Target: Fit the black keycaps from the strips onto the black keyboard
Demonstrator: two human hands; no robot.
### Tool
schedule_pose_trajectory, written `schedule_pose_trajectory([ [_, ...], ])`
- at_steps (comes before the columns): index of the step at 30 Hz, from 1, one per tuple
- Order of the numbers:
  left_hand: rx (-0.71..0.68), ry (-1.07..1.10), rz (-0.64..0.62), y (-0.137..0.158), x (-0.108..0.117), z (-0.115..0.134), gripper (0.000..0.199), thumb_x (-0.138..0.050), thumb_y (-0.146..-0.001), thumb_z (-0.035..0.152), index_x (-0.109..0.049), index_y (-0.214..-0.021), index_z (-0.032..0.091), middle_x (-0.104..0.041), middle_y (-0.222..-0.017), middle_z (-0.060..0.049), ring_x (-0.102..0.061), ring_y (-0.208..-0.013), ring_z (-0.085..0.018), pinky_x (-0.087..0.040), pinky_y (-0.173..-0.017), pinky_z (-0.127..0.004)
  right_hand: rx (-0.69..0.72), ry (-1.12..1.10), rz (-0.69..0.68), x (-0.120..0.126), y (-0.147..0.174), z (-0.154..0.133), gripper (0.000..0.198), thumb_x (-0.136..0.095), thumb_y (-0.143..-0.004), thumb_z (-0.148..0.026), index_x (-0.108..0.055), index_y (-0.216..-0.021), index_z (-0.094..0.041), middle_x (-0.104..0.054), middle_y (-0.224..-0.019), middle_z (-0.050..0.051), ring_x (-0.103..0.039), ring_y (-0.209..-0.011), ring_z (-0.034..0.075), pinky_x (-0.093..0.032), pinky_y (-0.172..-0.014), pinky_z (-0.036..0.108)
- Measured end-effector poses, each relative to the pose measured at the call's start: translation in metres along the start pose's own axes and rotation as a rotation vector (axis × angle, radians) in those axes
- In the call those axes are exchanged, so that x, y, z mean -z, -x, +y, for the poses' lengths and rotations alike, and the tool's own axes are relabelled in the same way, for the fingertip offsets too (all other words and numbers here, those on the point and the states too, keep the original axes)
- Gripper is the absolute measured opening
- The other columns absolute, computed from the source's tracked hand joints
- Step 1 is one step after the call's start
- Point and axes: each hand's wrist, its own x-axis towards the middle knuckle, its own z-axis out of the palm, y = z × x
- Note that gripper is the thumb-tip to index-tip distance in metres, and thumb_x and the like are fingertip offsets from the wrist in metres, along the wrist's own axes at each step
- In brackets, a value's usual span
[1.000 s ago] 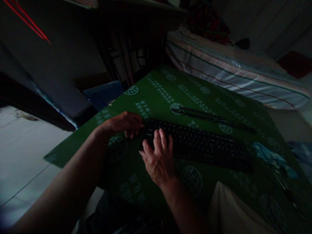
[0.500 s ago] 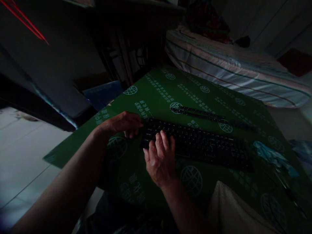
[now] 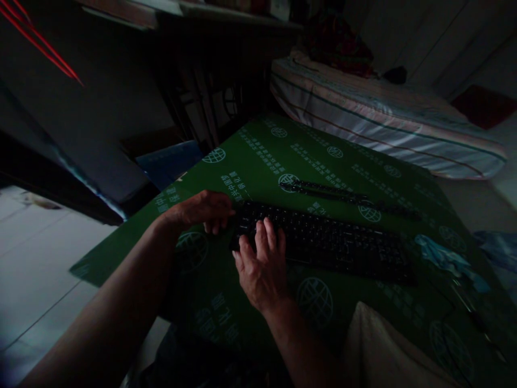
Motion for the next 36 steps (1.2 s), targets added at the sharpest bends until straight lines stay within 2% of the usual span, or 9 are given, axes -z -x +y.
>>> schedule_pose_trajectory([
  [4, -0.002, -0.009, -0.010, 0.000, 0.003, -0.001, 0.027, -0.065, -0.071, 0.041, -0.051, -0.073, 0.018, -0.064, -0.053, 0.000, -0.060, -0.042, -0.014, -0.046, -0.039, -0.022, -0.008, -0.008, 0.018, -0.001, 0.000, -0.003, 0.032, -0.053, -0.089, -0.034, -0.058, -0.115, -0.016, -0.049, -0.132, 0.021, -0.033, -0.134, 0.034, -0.035, -0.101, 0.057],
  [9, -0.014, -0.031, -0.005, -0.003, 0.007, -0.006, 0.033, -0.062, -0.070, 0.049, -0.050, -0.072, 0.018, -0.063, -0.054, 0.000, -0.059, -0.041, -0.014, -0.045, -0.038, -0.023, -0.020, -0.014, -0.013, -0.002, -0.003, -0.006, 0.032, -0.051, -0.089, -0.036, -0.058, -0.114, -0.017, -0.047, -0.134, 0.022, -0.029, -0.136, 0.034, -0.035, -0.101, 0.058],
  [13, 0.002, -0.031, 0.005, -0.003, 0.007, -0.006, 0.035, -0.062, -0.069, 0.051, -0.049, -0.070, 0.018, -0.062, -0.052, 0.001, -0.059, -0.041, -0.015, -0.044, -0.037, -0.023, -0.048, -0.037, 0.052, -0.001, -0.004, -0.006, 0.035, -0.052, -0.089, -0.035, -0.056, -0.118, -0.016, -0.051, -0.131, 0.020, -0.033, -0.133, 0.033, -0.038, -0.101, 0.057],
  [18, 0.008, -0.038, -0.008, 0.000, 0.008, -0.002, 0.036, -0.060, -0.070, 0.052, -0.048, -0.068, 0.019, -0.061, -0.051, 0.001, -0.058, -0.041, -0.014, -0.044, -0.037, -0.023, -0.119, -0.091, 0.145, 0.002, -0.004, -0.005, 0.030, -0.052, -0.088, -0.028, -0.060, -0.112, -0.013, -0.053, -0.128, 0.020, -0.038, -0.129, 0.033, -0.042, -0.099, 0.055],
  [22, 0.007, -0.031, -0.027, 0.000, 0.008, -0.002, 0.038, -0.061, -0.069, 0.054, -0.047, -0.070, 0.019, -0.061, -0.052, 0.001, -0.059, -0.042, -0.014, -0.044, -0.038, -0.023, -0.210, -0.144, 0.140, 0.013, -0.011, 0.001, 0.023, -0.050, -0.088, -0.025, -0.064, -0.105, -0.016, -0.056, -0.123, 0.015, -0.044, -0.125, 0.029, -0.045, -0.098, 0.051],
  [25, 0.025, -0.036, -0.022, -0.001, 0.008, -0.003, 0.037, -0.060, -0.068, 0.054, -0.047, -0.072, 0.019, -0.061, -0.052, 0.002, -0.059, -0.042, -0.014, -0.044, -0.038, -0.023, -0.239, -0.158, 0.112, 0.024, -0.026, 0.020, 0.022, -0.050, -0.087, -0.024, -0.066, -0.101, -0.018, -0.059, -0.117, 0.013, -0.046, -0.121, 0.028, -0.044, -0.098, 0.050],
  [28, 0.048, -0.032, -0.015, -0.002, 0.006, -0.004, 0.036, -0.058, -0.069, 0.053, -0.046, -0.072, 0.019, -0.061, -0.052, 0.002, -0.059, -0.041, -0.015, -0.044, -0.038, -0.023, -0.237, -0.129, 0.102, 0.030, -0.051, 0.057, 0.022, -0.051, -0.087, -0.026, -0.069, -0.098, -0.018, -0.062, -0.112, 0.012, -0.047, -0.118, 0.027, -0.043, -0.099, 0.048],
  [32, 0.057, -0.035, -0.019, -0.002, 0.005, -0.004, 0.035, -0.056, -0.069, 0.053, -0.045, -0.071, 0.020, -0.059, -0.050, 0.002, -0.058, -0.039, -0.014, -0.042, -0.036, -0.023, -0.183, -0.067, 0.078, 0.022, -0.089, 0.116, 0.021, -0.052, -0.086, -0.025, -0.072, -0.089, -0.021, -0.066, -0.098, 0.009, -0.053, -0.107, 0.024, -0.042, -0.099, 0.045],
  [36, 0.045, -0.039, -0.009, 0.000, 0.004, -0.004, 0.035, -0.054, -0.070, 0.053, -0.044, -0.071, 0.020, -0.057, -0.049, 0.004, -0.056, -0.039, -0.013, -0.042, -0.037, -0.022, -0.149, 0.003, -0.052, 0.006, -0.119, 0.157, 0.018, -0.056, -0.082, -0.021, -0.073, -0.088, -0.022, -0.068, -0.090, 0.008, -0.055, -0.102, 0.023, -0.041, -0.098, 0.041],
])
